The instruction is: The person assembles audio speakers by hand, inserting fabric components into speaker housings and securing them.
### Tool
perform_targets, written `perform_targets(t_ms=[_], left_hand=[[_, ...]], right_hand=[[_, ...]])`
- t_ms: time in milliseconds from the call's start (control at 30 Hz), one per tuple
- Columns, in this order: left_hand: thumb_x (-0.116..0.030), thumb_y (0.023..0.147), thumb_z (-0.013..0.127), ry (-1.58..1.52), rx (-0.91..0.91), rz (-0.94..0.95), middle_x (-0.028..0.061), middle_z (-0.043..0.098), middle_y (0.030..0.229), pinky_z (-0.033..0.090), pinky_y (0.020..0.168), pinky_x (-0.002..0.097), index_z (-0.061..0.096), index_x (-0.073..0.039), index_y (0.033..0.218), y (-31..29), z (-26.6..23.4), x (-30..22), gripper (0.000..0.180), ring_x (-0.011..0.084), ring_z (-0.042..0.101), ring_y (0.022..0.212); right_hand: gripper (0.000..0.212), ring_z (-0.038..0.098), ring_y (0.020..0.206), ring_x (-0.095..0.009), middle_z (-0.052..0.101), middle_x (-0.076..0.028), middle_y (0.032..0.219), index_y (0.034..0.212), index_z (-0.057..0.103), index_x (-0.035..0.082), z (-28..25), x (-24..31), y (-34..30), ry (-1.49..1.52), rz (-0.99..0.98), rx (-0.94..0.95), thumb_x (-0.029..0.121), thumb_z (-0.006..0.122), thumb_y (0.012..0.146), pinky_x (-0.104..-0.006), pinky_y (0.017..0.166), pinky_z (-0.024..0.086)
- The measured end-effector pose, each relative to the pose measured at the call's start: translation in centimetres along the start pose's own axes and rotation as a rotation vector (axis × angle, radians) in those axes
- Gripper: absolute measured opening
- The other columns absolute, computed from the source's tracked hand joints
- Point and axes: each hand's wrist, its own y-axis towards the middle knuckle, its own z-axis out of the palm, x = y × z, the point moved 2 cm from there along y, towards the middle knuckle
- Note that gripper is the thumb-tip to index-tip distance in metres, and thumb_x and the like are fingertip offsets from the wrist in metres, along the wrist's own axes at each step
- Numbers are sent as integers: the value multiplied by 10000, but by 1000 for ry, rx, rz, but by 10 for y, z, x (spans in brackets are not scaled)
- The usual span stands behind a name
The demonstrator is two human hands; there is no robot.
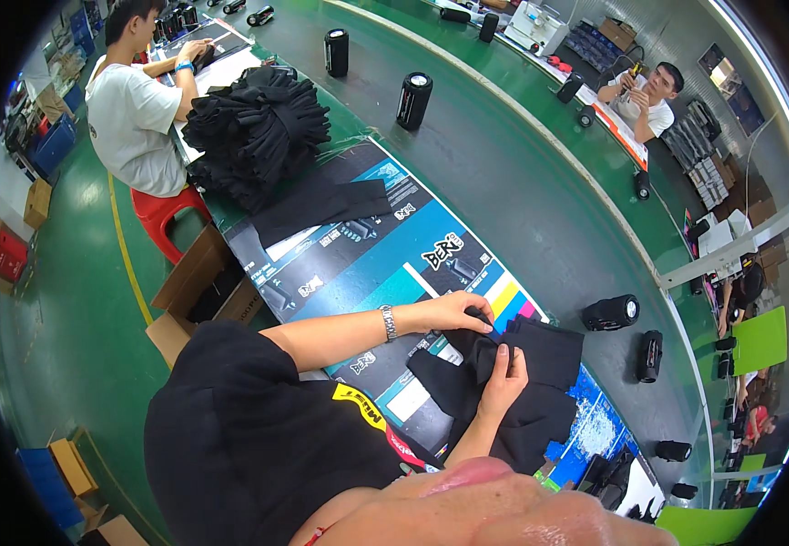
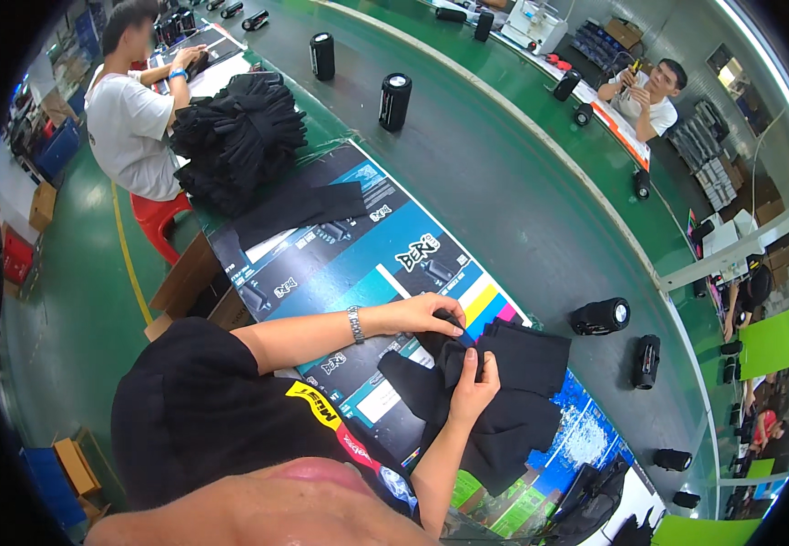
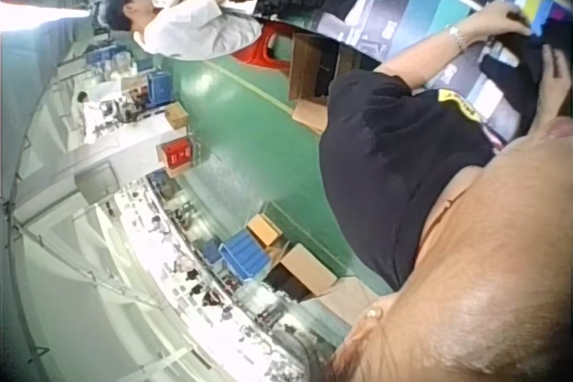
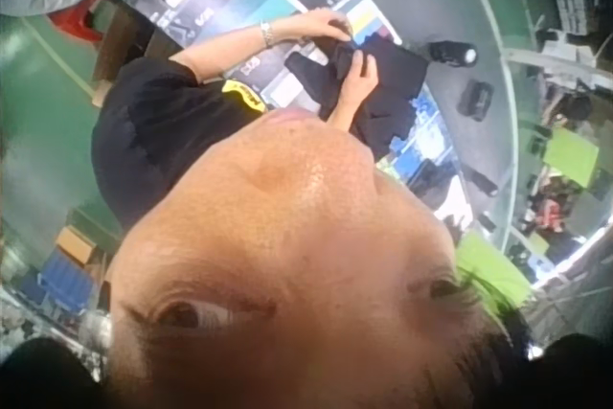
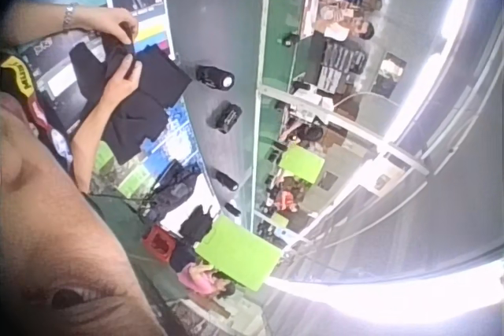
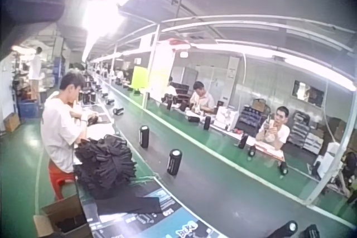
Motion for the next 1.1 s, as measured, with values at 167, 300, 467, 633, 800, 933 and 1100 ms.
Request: perform_targets(t_ms=[167,300,467,633,800,933,1100], left_hand=[[-216,853,679,42,-31,34,50,644,1013,418,910,271,647,-27,1013,-1,-1,0,250,119,565,998],[-223,846,683,64,-37,32,52,656,1006,421,912,284,650,-31,1010,-2,-2,3,255,126,570,999],[-229,839,688,43,-34,52,48,668,964,434,881,288,655,-40,996,6,1,6,248,131,586,958],[-212,837,684,44,-66,17,41,666,929,436,851,270,658,-43,977,-4,0,-1,221,116,587,922],[-205,855,664,-17,-58,70,25,657,941,428,818,253,654,-26,978,-3,0,6,218,93,564,910],[-206,854,668,-76,-79,60,21,645,954,412,821,223,658,-35,977,-1,-3,11,211,79,542,932],[-160,851,661,-117,-80,67,13,646,946,430,799,216,658,-31,974,3,-2,10,178,79,562,901]], right_hand=[[141,482,767,-76,521,-14,819,921,545,-26,3,6,1,28,-10,27,104,600,930,-213,688,406],[230,550,1072,-189,581,-132,1102,1155,524,-41,-6,30,-1,104,-62,-156,66,537,952,-311,978,423],[203,620,894,-201,626,-175,989,1068,551,-54,-32,89,-58,88,-129,124,107,473,972,-324,831,501],[277,607,1085,-262,645,-152,1134,1184,574,-63,-28,36,-163,305,522,691,78,462,973,-356,980,448],[248,578,1000,-239,621,-125,1067,1142,580,-32,-26,-13,-192,381,667,565,109,483,963,-345,902,425],[225,554,931,-221,602,-103,1013,1108,585,-8,-37,-56,-204,351,730,427,134,501,955,-337,839,407],[199,525,846,-198,578,-76,946,1066,591,23,-67,-126,-227,309,845,201,165,523,944,-327,760,384]])
